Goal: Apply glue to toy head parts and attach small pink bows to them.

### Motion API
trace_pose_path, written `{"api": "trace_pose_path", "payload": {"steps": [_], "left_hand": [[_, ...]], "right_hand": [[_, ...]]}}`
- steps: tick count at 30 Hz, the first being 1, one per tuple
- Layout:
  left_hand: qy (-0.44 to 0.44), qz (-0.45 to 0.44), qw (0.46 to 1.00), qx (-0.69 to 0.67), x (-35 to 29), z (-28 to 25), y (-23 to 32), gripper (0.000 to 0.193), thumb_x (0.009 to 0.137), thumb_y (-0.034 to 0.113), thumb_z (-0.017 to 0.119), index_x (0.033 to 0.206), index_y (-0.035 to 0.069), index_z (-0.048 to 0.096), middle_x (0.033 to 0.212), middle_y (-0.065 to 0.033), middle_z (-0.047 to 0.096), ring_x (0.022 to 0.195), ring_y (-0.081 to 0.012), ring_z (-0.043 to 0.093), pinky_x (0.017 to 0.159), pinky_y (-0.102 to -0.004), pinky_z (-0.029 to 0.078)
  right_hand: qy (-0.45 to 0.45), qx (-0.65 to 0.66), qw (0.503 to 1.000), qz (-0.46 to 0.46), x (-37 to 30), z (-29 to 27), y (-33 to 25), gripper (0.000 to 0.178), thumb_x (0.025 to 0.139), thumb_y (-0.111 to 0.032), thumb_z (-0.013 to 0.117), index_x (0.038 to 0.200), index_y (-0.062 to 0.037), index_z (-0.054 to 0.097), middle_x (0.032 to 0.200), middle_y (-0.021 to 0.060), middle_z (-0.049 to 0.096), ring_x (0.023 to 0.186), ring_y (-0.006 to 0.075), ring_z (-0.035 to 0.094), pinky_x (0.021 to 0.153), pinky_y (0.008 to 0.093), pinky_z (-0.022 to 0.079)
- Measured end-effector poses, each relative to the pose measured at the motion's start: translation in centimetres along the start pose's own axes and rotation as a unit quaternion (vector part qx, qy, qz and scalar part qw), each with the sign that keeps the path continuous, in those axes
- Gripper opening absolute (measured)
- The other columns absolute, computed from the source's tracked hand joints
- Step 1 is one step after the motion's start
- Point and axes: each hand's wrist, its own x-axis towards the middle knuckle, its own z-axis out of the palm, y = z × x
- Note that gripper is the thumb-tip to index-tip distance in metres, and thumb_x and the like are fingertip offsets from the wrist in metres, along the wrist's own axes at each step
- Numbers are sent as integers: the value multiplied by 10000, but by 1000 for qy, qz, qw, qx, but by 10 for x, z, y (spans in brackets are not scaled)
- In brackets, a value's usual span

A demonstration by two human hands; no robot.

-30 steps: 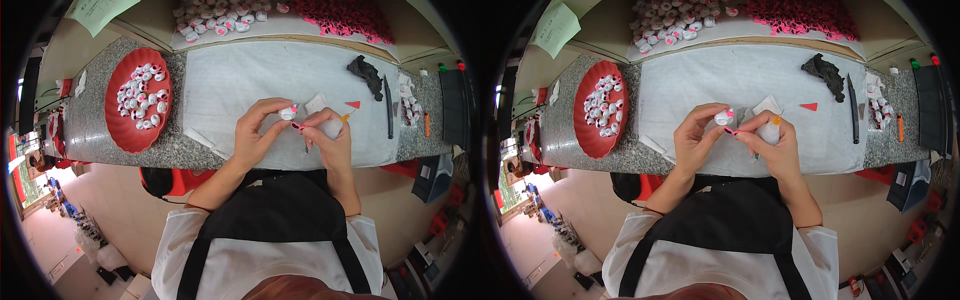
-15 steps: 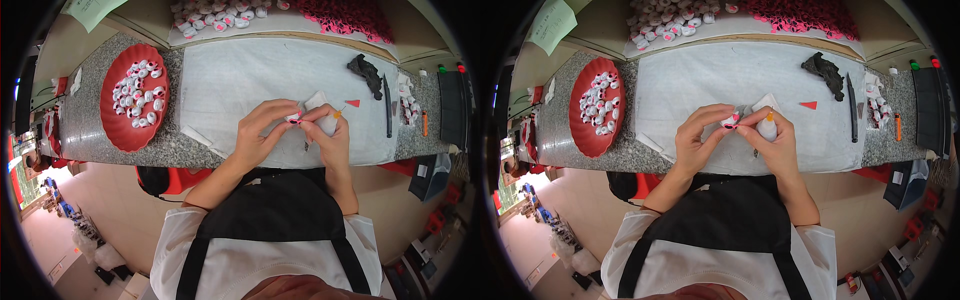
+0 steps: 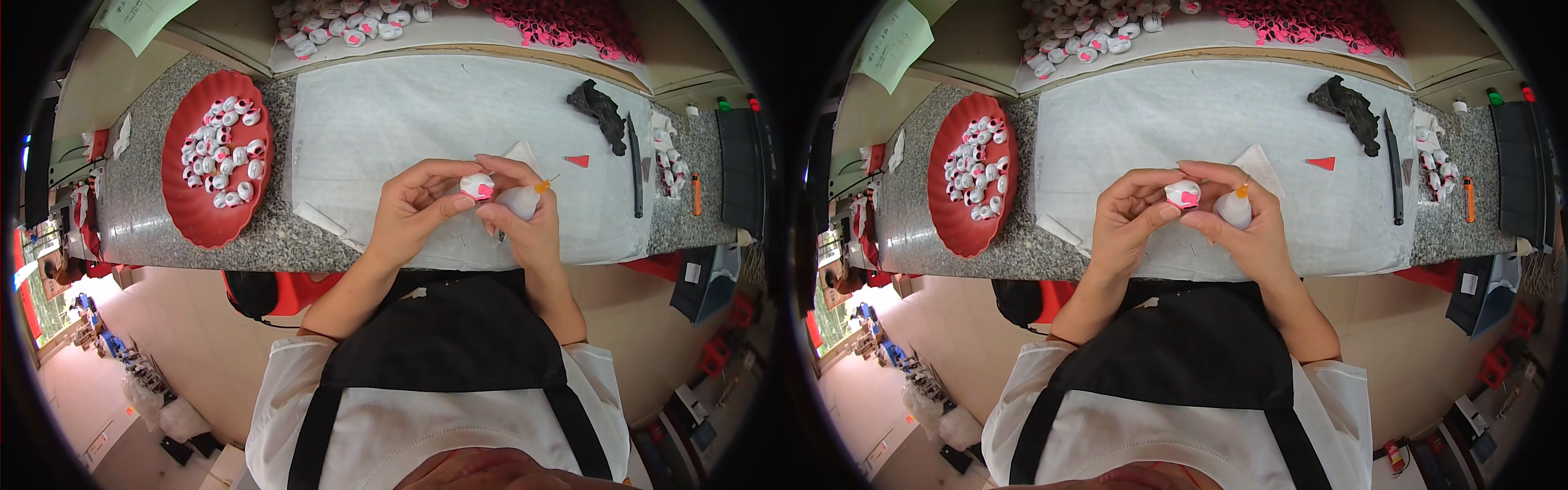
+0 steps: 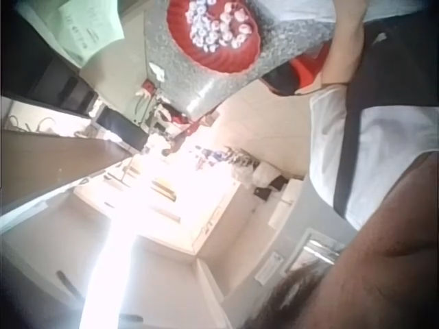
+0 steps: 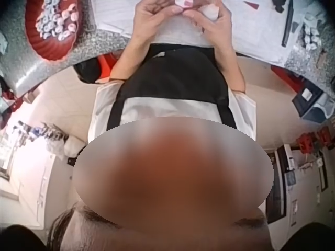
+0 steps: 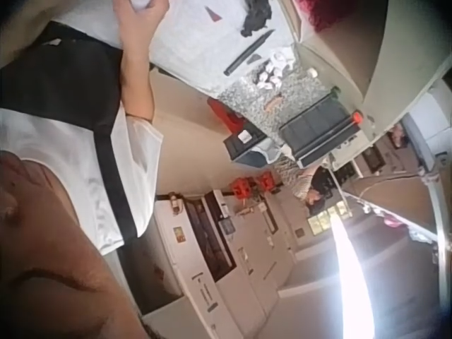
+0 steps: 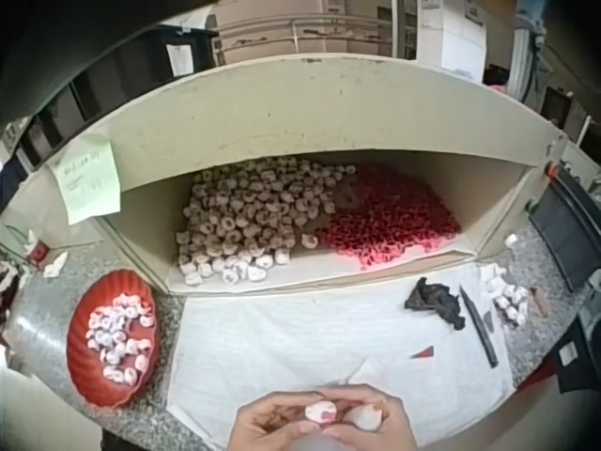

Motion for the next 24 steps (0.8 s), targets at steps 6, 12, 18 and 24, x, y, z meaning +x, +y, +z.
{"api": "trace_pose_path", "payload": {"steps": [6, 12, 18, 24], "left_hand": [[-16, -1, 1000, 4, -1, -2, 0, 241, 718, -37, 542, 955, -33, 504, 946, -128, 541, 883, -158, 515, 772, -272, 420], [-37, -6, 999, -9, 0, -7, 2, 213, 720, -28, 546, 931, -33, 519, 931, -134, 548, 871, -157, 518, 757, -275, 430], [-18, -20, 1000, -6, 2, 0, 5, 232, 732, -25, 530, 963, -29, 503, 960, -113, 536, 895, -153, 508, 775, -273, 417], [4, 18, 999, 51, 0, 3, 1, 240, 728, -21, 538, 965, -18, 501, 948, -90, 536, 941, -151, 485, 835, -275, 364]], "right_hand": [[-20, 4, 1000, 8, 2, -8, 8, 291, 656, 9, 599, 933, 25, 512, 775, 87, 545, 549, 94, 475, 443, 191, 375], [-35, 66, 997, 37, 1, -8, 10, 260, 663, 0, 597, 909, 17, 515, 808, 110, 555, 544, 111, 485, 448, 209, 384], [-5, 98, 995, 36, 3, -6, 8, 268, 668, 4, 582, 926, 23, 511, 787, 105, 557, 523, 109, 485, 428, 208, 380], [-6, 66, 997, 39, 3, -6, 2, 298, 676, 9, 549, 969, 38, 499, 752, 90, 552, 512, 101, 483, 421, 207, 376]]}}
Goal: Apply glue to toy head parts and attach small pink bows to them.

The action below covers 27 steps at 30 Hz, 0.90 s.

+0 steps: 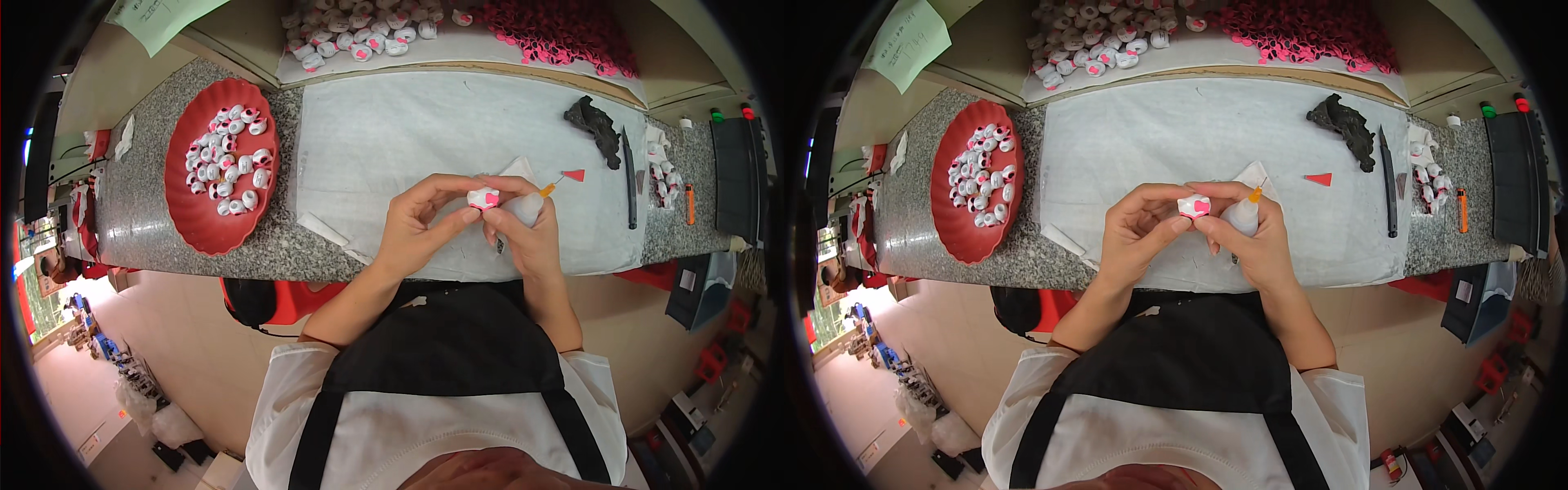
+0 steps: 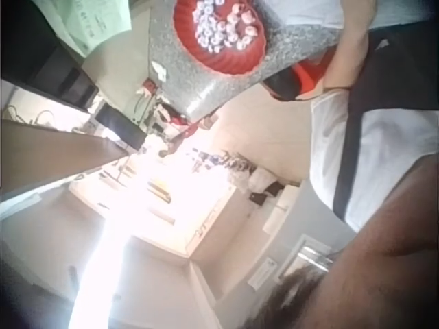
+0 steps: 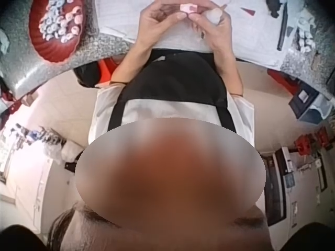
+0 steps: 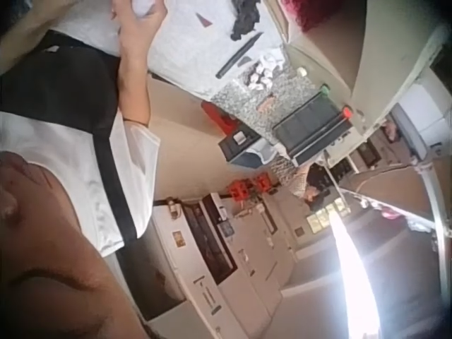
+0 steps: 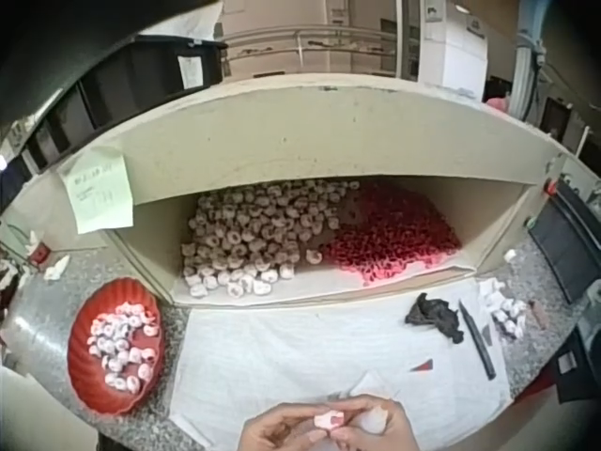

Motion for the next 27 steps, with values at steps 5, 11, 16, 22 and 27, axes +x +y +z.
{"api": "trace_pose_path", "payload": {"steps": [5, 11, 16, 22, 27], "left_hand": [[-12, 31, 999, 37, -1, -2, -3, 243, 726, -17, 545, 965, -14, 503, 944, -87, 538, 938, -153, 487, 834, -275, 364], [7, 1, 1000, 12, -1, 1, -1, 227, 720, -14, 555, 943, -14, 514, 911, -87, 549, 920, -144, 494, 841, -274, 358], [-12, 26, 999, 23, -1, -3, -3, 217, 719, -12, 556, 933, -16, 519, 901, -87, 551, 914, -143, 497, 852, -283, 354], [-5, 1, 1000, 7, -2, -3, -2, 222, 722, -3, 559, 939, -21, 514, 900, -95, 551, 906, -146, 499, 844, -288, 365], [-18, 6, 1000, -9, -2, -6, -6, 218, 731, -6, 546, 943, -34, 505, 897, -112, 550, 876, -157, 512, 753, -265, 421]], "right_hand": [[-10, -10, 1000, -3, -1, -1, 1, 282, 679, -9, 557, 953, 36, 505, 749, 84, 546, 522, 100, 483, 428, 205, 373], [-15, 24, 1000, 8, 0, -3, 4, 273, 679, -12, 557, 946, 17, 508, 763, 87, 538, 539, 107, 485, 440, 209, 375], [-21, 31, 999, 6, -2, -1, 4, 268, 678, -11, 556, 941, 9, 508, 743, 85, 531, 536, 110, 483, 441, 210, 373], [-20, 48, 999, 12, -1, 0, 3, 278, 673, -15, 564, 945, 6, 511, 748, 97, 538, 539, 116, 491, 440, 209, 373], [-26, 46, 998, 17, -3, -3, 4, 288, 671, -25, 575, 950, 8, 512, 759, 109, 547, 550, 126, 506, 432, 210, 376]]}}
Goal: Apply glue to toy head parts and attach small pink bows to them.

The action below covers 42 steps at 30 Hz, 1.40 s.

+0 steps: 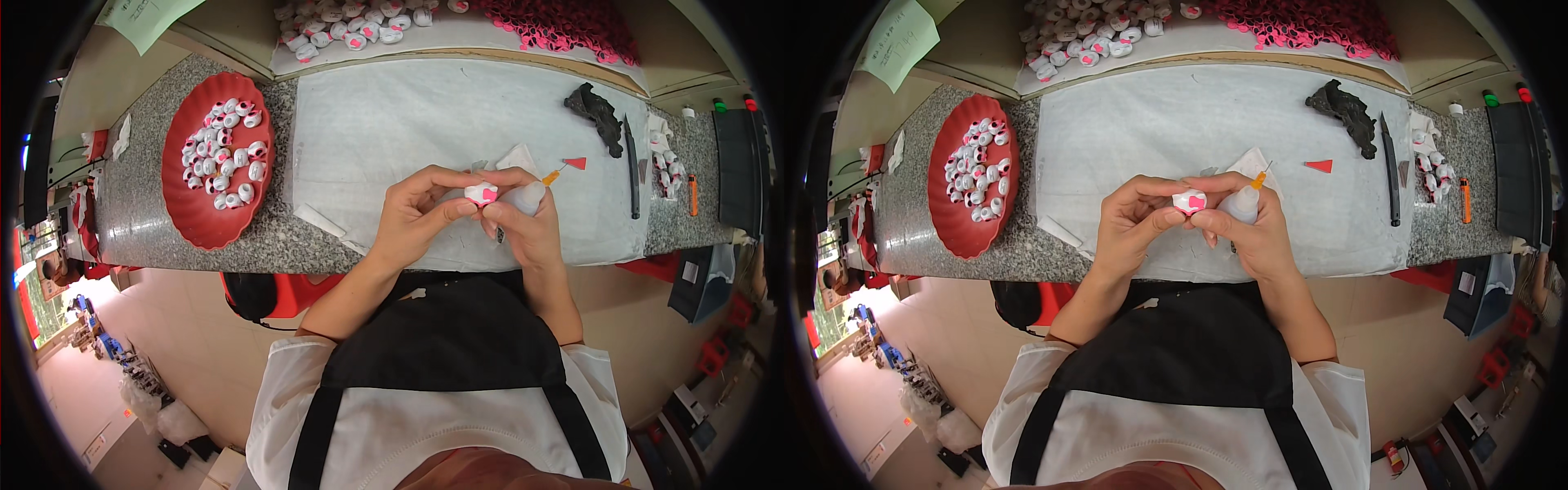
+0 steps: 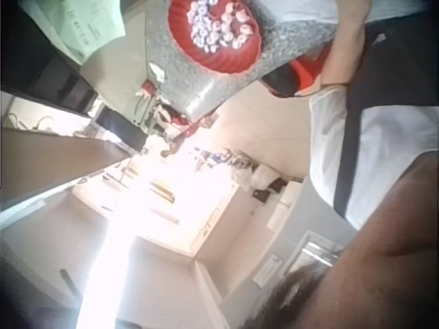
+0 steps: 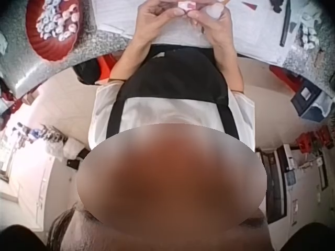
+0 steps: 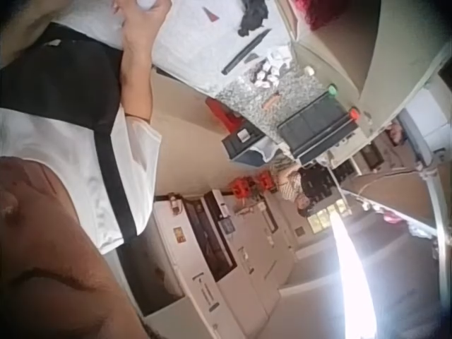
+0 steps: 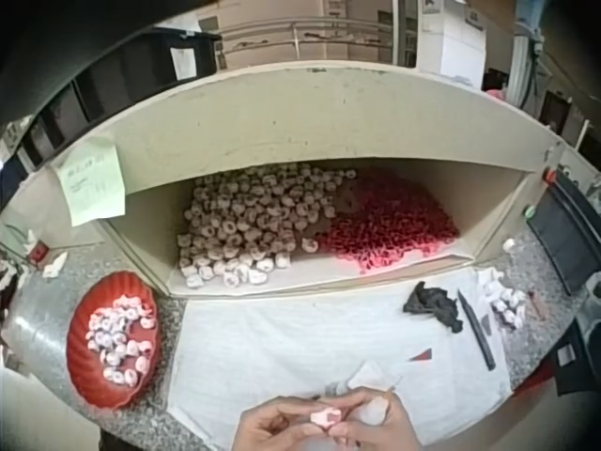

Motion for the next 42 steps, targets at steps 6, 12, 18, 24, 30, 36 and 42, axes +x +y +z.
{"api": "trace_pose_path", "payload": {"steps": [6, 12, 18, 24, 30, 36, 42], "left_hand": [[25, -29, 999, -23, 3, 5, 6, 203, 732, 55, 566, 911, -16, 501, 849, -108, 566, 759, -127, 544, 688, -250, 439], [12, -65, 995, -68, 2, -1, 4, 199, 728, 68, 573, 906, 9, 506, 849, -95, 565, 762, -125, 543, 700, -255, 435], [14, -61, 996, -65, 2, 2, 4, 195, 733, 74, 567, 908, 15, 504, 866, -92, 564, 790, -127, 537, 715, -268, 430], [5, -51, 996, -77, 5, 3, 1, 206, 732, 77, 570, 917, 19, 500, 864, -93, 563, 791, -128, 537, 725, -269, 429], [19, -21, 999, -25, 6, 2, 7, 199, 737, 46, 555, 920, 5, 488, 845, -92, 555, 781, -130, 535, 668, -251, 451], [-7, 7, 998, -69, 0, 3, 4, 196, 743, 9, 533, 932, -9, 484, 905, -118, 529, 792, -153, 523, 657, -259, 463], [11, 24, 1000, -8, -7, 10, 5, 200, 757, 29, 518, 952, 3, 490, 933, -90, 526, 876, -147, 490, 736, -264, 421]], "right_hand": [[13, 15, 1000, 14, 2, 3, -2, 287, 684, -44, 576, 957, 10, 507, 749, 111, 550, 556, 129, 518, 431, 214, 383], [-2, 0, 1000, -2, 1, 2, -1, 279, 696, -46, 563, 963, 10, 502, 743, 123, 552, 560, 133, 529, 429, 214, 389], [3, 27, 1000, 10, -1, 3, 1, 266, 711, -50, 541, 962, 21, 496, 734, 129, 553, 558, 139, 533, 417, 212, 390], [48, 25, 998, -16, 0, 6, 2, 255, 716, -41, 516, 958, 38, 492, 715, 132, 554, 542, 138, 527, 414, 218, 391], [33, 27, 999, 10, 4, 8, 1, 258, 714, -33, 507, 960, 42, 488, 727, 120, 546, 527, 126, 504, 419, 221, 389], [53, -26, 998, -29, -1, 11, 8, 271, 689, -4, 517, 956, 16, 475, 755, 115, 516, 550, 141, 479, 457, 239, 391], [40, -7, 998, -53, -5, 7, 11, 261, 678, 19, 525, 936, 12, 490, 749, 111, 525, 552, 138, 480, 468, 235, 392]]}}
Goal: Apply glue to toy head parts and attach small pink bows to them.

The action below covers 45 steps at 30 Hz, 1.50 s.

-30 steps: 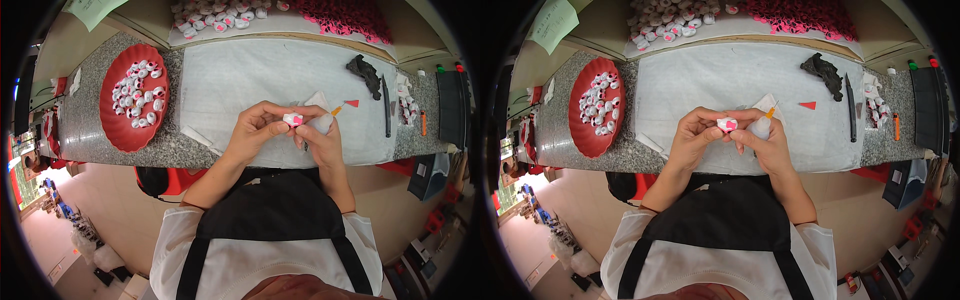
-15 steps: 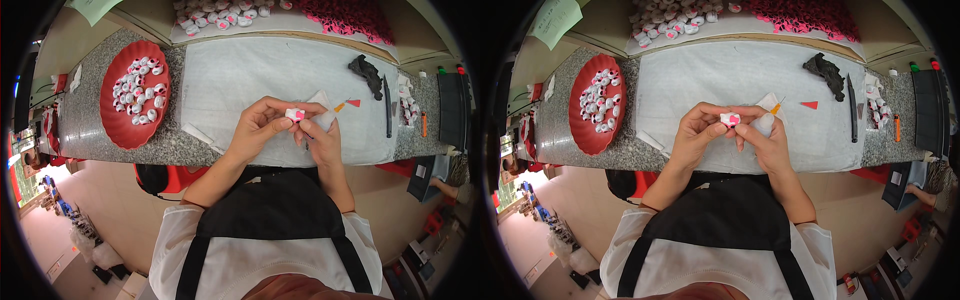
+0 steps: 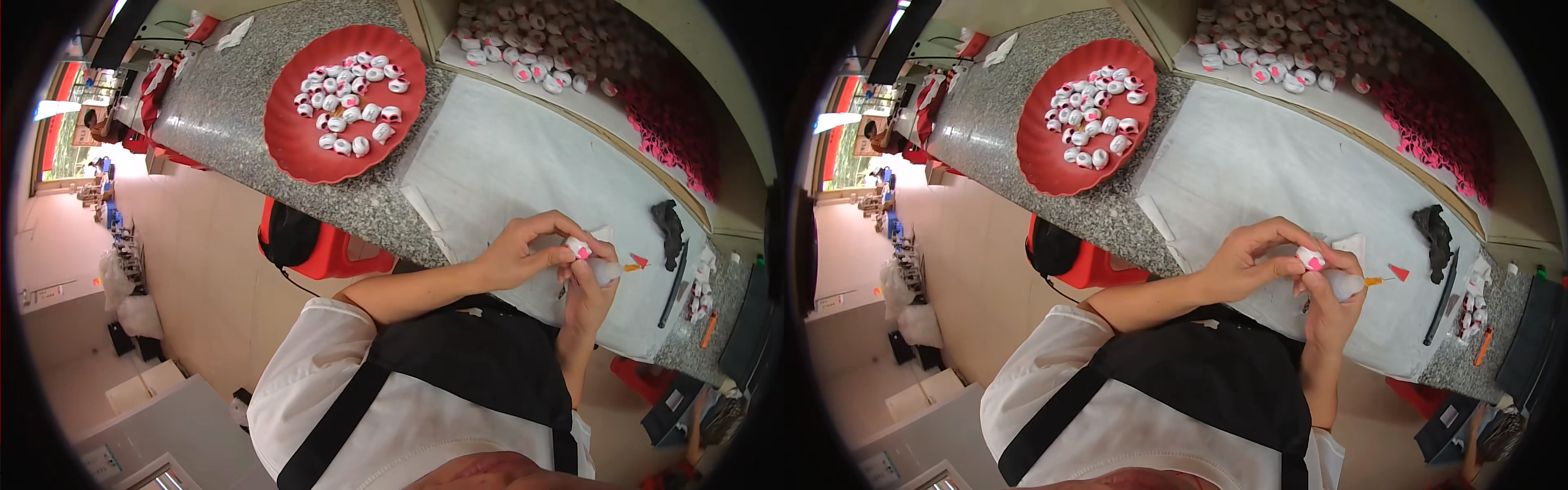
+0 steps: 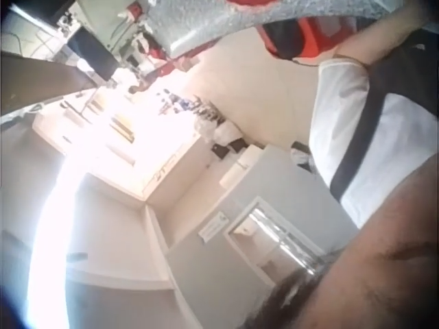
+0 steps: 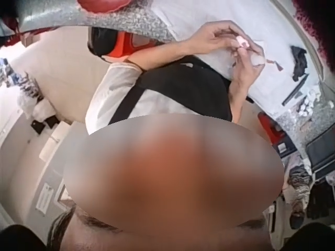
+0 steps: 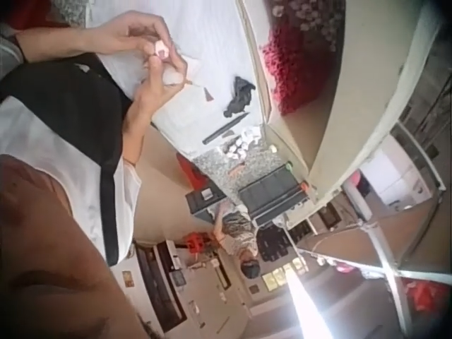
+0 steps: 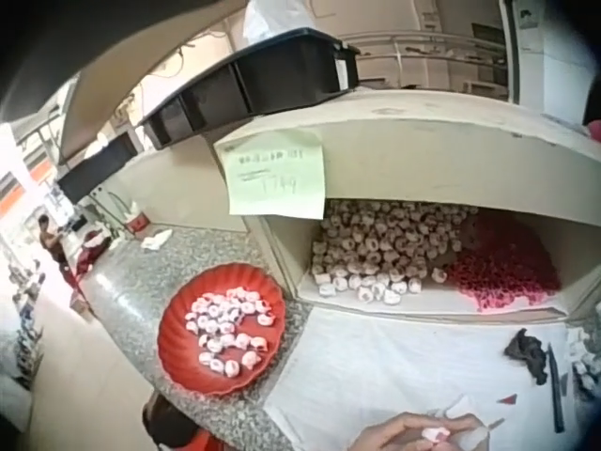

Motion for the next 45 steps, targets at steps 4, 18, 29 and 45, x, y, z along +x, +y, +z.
{"api": "trace_pose_path", "payload": {"steps": [4, 18, 29, 45], "left_hand": [[10, 81, 969, 232, 2, -2, 13, 198, 737, 43, 526, 933, 20, 518, 920, -80, 535, 870, -176, 497, 758, -285, 385], [147, 139, 592, 780, 15, -137, 125, 330, 715, 125, 568, 1031, 60, 499, 971, -104, 527, 903, -246, 484, 761, -310, 378], [-69, 282, 608, 739, 212, -42, 19, 198, 710, 120, 539, 902, 71, 539, 813, -87, 561, 807, -260, 513, 666, -345, 418], [28, -126, 990, 54, 43, 0, 49, 195, 808, 109, 460, 968, 13, 513, 901, -68, 556, 711, -80, 500, 598, -199, 401]], "right_hand": [[36, -14, 999, 14, 1, 7, -4, 251, 675, 17, 538, 924, 24, 503, 726, 98, 541, 554, 123, 486, 482, 222, 393], [77, -147, 986, -15, 5, -20, -14, 88, 699, 26, 517, 786, 20, 508, 627, 67, 513, 538, 101, 472, 471, 205, 361], [117, -115, 982, -98, 2, -26, -11, 103, 712, 17, 515, 812, 21, 490, 644, 85, 525, 493, 99, 452, 467, 209, 354], [87, -1, 988, -131, -2, -28, -24, 359, 710, -19, 430, 1033, -92, 291, 983, 154, 372, 398, 93, 369, 294, 168, 268]]}}
